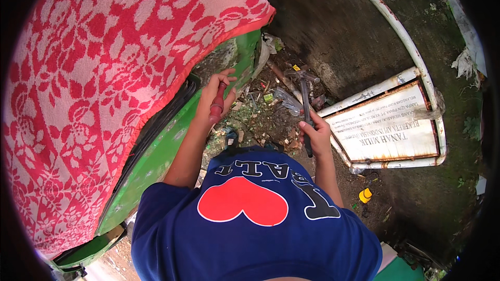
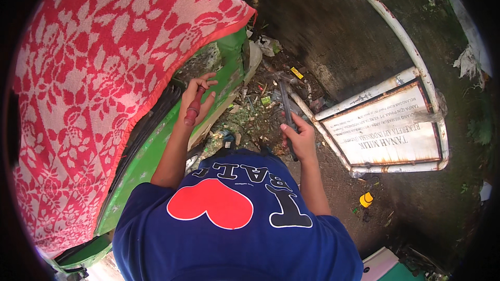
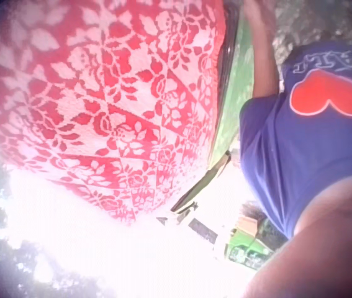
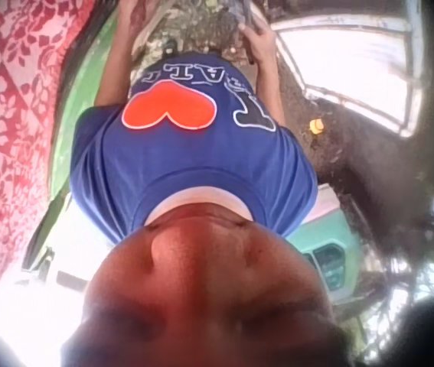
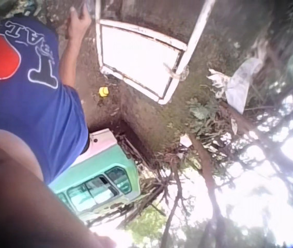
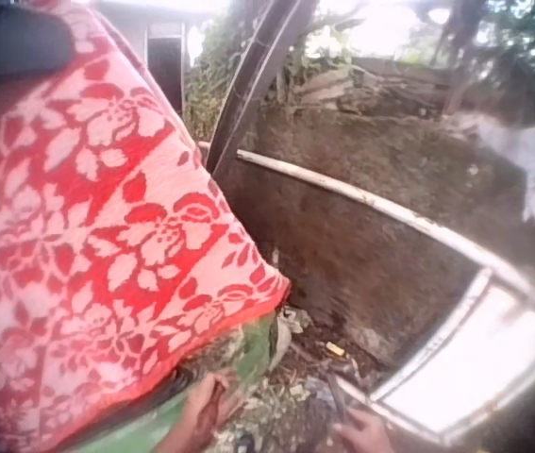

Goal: The person uses a hammer and a screwdriver to repeatedly strike and pry at a green metal frame covered by a red patterned cloth. The person adjusts the tools and repositions their hands while working on the same area of the frame.

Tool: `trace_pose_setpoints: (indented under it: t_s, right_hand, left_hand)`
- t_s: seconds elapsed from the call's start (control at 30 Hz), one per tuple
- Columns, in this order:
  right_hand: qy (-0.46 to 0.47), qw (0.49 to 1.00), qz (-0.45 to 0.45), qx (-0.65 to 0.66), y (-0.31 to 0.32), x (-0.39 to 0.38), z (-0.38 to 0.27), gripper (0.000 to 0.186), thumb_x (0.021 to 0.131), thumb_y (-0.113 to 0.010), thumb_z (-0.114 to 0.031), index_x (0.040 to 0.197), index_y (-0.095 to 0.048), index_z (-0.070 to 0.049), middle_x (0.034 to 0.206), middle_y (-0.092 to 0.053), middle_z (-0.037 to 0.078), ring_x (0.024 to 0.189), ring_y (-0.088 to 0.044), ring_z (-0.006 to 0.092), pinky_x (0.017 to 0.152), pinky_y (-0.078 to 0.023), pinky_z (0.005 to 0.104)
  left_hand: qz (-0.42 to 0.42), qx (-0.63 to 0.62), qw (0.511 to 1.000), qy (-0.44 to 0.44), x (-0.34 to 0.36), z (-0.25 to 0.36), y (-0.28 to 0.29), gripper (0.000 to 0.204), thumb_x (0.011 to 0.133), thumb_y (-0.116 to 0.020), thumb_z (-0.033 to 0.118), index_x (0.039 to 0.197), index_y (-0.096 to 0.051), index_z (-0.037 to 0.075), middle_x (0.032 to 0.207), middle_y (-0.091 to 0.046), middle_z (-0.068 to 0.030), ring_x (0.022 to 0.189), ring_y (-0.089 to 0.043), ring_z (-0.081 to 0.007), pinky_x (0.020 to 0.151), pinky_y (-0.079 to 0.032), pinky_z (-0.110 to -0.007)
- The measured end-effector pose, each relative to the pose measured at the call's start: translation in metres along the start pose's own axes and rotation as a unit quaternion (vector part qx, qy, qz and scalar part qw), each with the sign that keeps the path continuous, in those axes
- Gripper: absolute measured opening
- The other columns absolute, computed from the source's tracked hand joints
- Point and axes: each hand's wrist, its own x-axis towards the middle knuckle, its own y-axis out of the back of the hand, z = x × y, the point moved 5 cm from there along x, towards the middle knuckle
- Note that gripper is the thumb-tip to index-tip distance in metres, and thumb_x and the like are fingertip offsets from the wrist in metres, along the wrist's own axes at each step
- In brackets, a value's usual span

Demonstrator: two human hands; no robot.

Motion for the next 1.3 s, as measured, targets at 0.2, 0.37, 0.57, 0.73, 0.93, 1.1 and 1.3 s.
trace_pose_setpoints:
  t_s: [0.2, 0.37, 0.57, 0.73, 0.93, 1.1, 1.3]
  right_hand:
    - [-0.006, 0.999, -0.042, 0.002, 0.041, 0.005, -0.006, 0.043, 0.092, -0.068, -0.007, 0.134, -0.059, 0.001, 0.068, -0.059, 0.003, 0.052, -0.056, 0.0107, 0.049, -0.046, 0.0251]
    - [-0.013, 0.998, -0.065, 0.001, 0.063, 0.010, -0.009, 0.043, 0.092, -0.068, -0.007, 0.134, -0.059, 0.000, 0.068, -0.059, 0.003, 0.051, -0.056, 0.0109, 0.048, -0.046, 0.0253]
    - [0.002, 0.995, -0.097, -0.006, 0.074, 0.017, -0.008, 0.044, 0.093, -0.067, -0.007, 0.135, -0.058, 0.000, 0.068, -0.059, 0.003, 0.051, -0.055, 0.0107, 0.048, -0.045, 0.0253]
    - [-0.004, 0.995, -0.101, 0.008, 0.076, 0.018, -0.010, 0.045, 0.093, -0.068, -0.007, 0.136, -0.058, 0.000, 0.067, -0.059, 0.003, 0.051, -0.056, 0.0106, 0.048, -0.045, 0.0252]
    - [-0.003, 0.995, -0.099, 0.000, 0.078, 0.022, -0.012, 0.045, 0.092, -0.068, -0.008, 0.136, -0.058, 0.000, 0.068, -0.060, 0.003, 0.051, -0.057, 0.0111, 0.047, -0.046, 0.0252]
    - [-0.006, 0.995, -0.102, 0.004, 0.075, 0.025, -0.017, 0.045, 0.092, -0.068, -0.008, 0.136, -0.058, 0.000, 0.067, -0.059, 0.003, 0.050, -0.056, 0.0111, 0.047, -0.046, 0.0251]
    - [0.001, 0.993, -0.114, -0.016, 0.070, 0.028, -0.022, 0.043, 0.093, -0.068, -0.009, 0.134, -0.059, 0.000, 0.069, -0.059, 0.002, 0.052, -0.055, 0.0091, 0.048, -0.045, 0.0243]
  left_hand:
    - [0.036, -0.017, 0.998, 0.041, 0.014, 0.014, -0.008, 0.015, 0.102, -0.054, 0.003, 0.110, -0.041, 0.005, 0.134, -0.060, -0.0182, 0.102, -0.062, -0.0194, 0.093, -0.049, -0.035]
    - [0.082, -0.036, 0.995, 0.031, 0.034, 0.024, -0.011, 0.010, 0.106, -0.051, 0.011, 0.110, -0.045, 0.005, 0.123, -0.065, -0.0127, 0.097, -0.056, -0.0173, 0.093, -0.046, -0.034]
    - [0.104, -0.048, 0.993, 0.031, 0.054, 0.022, 0.005, 0.010, 0.106, -0.052, 0.011, 0.110, -0.045, 0.005, 0.099, -0.061, -0.0045, 0.082, -0.050, -0.0100, 0.076, -0.042, -0.027]
    - [0.088, -0.071, 0.991, 0.070, 0.068, 0.019, 0.014, 0.011, 0.101, -0.052, 0.005, 0.109, -0.045, 0.004, 0.096, -0.059, -0.0055, 0.086, -0.052, -0.0118, 0.078, -0.044, -0.028]
    - [0.020, -0.022, 0.998, 0.048, 0.074, 0.026, 0.009, 0.013, 0.090, -0.051, 0.000, 0.101, -0.046, 0.006, 0.091, -0.055, -0.0043, 0.086, -0.050, -0.0132, 0.078, -0.043, -0.030]
    - [-0.010, -0.017, 0.999, 0.050, 0.071, 0.026, 0.010, 0.011, 0.088, -0.050, 0.000, 0.097, -0.047, 0.006, 0.088, -0.051, -0.0017, 0.082, -0.048, -0.0112, 0.074, -0.042, -0.028]
    - [0.016, -0.025, 0.998, 0.052, 0.072, 0.027, 0.004, 0.008, 0.088, -0.051, 0.002, 0.094, -0.049, 0.006, 0.083, -0.049, -0.0008, 0.077, -0.046, -0.0095, 0.069, -0.041, -0.027]
